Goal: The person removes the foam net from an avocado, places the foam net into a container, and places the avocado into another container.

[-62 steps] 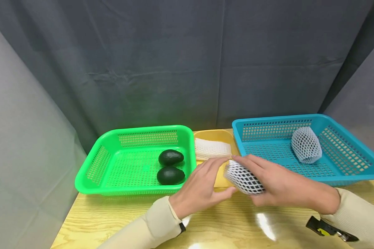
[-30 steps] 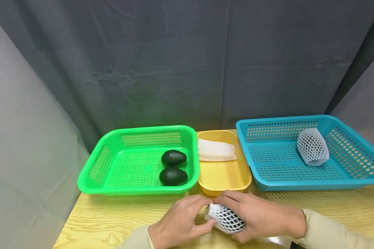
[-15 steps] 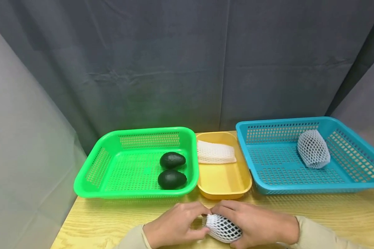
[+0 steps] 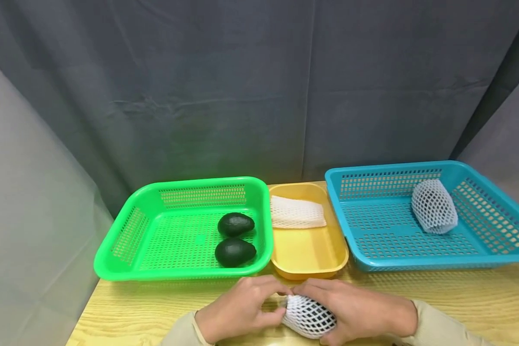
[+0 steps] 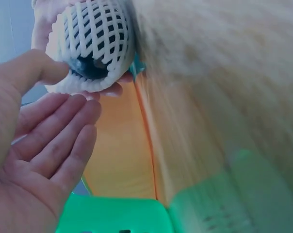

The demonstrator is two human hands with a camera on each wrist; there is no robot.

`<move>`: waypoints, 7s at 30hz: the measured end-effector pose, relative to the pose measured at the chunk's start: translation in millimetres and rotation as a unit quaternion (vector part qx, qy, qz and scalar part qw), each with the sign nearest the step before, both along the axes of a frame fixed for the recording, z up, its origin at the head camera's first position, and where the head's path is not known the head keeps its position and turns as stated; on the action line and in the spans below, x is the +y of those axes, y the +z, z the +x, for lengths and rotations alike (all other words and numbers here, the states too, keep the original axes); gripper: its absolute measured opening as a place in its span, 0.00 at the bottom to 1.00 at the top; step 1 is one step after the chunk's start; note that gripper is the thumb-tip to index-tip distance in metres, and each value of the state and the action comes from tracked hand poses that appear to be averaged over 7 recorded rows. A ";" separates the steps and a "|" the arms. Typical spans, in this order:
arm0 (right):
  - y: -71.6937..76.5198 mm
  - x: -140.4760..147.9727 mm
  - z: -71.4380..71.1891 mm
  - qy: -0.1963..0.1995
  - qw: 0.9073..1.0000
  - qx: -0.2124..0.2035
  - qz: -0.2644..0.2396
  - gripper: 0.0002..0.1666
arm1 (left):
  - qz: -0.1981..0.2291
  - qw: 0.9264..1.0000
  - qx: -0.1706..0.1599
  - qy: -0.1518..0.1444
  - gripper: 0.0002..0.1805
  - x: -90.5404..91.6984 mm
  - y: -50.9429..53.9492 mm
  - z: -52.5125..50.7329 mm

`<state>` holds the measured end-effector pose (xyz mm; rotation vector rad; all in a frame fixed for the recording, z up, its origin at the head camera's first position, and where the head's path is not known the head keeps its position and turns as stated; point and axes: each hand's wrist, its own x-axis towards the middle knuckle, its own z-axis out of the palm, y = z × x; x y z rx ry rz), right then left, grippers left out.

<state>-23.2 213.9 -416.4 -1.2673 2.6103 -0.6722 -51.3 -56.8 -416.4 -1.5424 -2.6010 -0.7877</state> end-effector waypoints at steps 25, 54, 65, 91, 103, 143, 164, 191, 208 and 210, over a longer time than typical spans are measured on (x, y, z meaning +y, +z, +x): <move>1.7 -3.5 -12.3 0.007 0.999 -0.035 0.010 0.45 | 0.019 1.000 -0.006 0.017 0.04 0.6 2.2 1.1; 4.4 -5.7 -15.0 -0.015 0.992 -0.125 -0.001 0.46 | -0.003 1.000 0.007 0.010 0.19 2.7 3.0 6.2; 5.1 -4.5 -13.0 -0.019 0.993 -0.116 0.019 0.51 | -0.019 1.000 -0.002 0.000 0.19 6.5 -0.1 4.7; 3.6 -4.7 -12.7 -0.007 0.993 -0.121 -0.011 0.55 | -0.067 0.998 -0.017 0.007 0.14 20.9 4.4 3.5; 1.9 -4.7 -10.1 -0.003 0.998 -0.063 -0.003 0.54 | -0.083 0.996 -0.021 0.007 0.18 25.7 3.5 7.2; 12.8 -1.2 -9.0 -0.033 0.994 -0.099 0.020 0.52 | -0.077 0.997 -0.028 0.008 0.19 20.8 5.8 7.8; 18.5 7.7 -13.5 -0.024 0.995 -0.101 0.014 0.43 | -0.077 0.996 -0.041 -0.004 0.18 17.4 9.4 1.4; 18.9 11.9 -16.4 0.033 0.998 -0.043 -0.014 0.34 | -0.093 0.992 -0.080 0.010 0.23 11.9 13.2 0.2; 19.3 13.2 -16.1 0.026 1.000 -0.004 -0.002 0.35 | -0.106 0.989 -0.104 0.020 0.28 9.8 14.5 -0.3; 19.4 13.3 -16.0 0.024 1.000 0.000 -0.002 0.35 | -0.105 0.989 -0.104 0.020 0.29 9.5 14.1 -0.4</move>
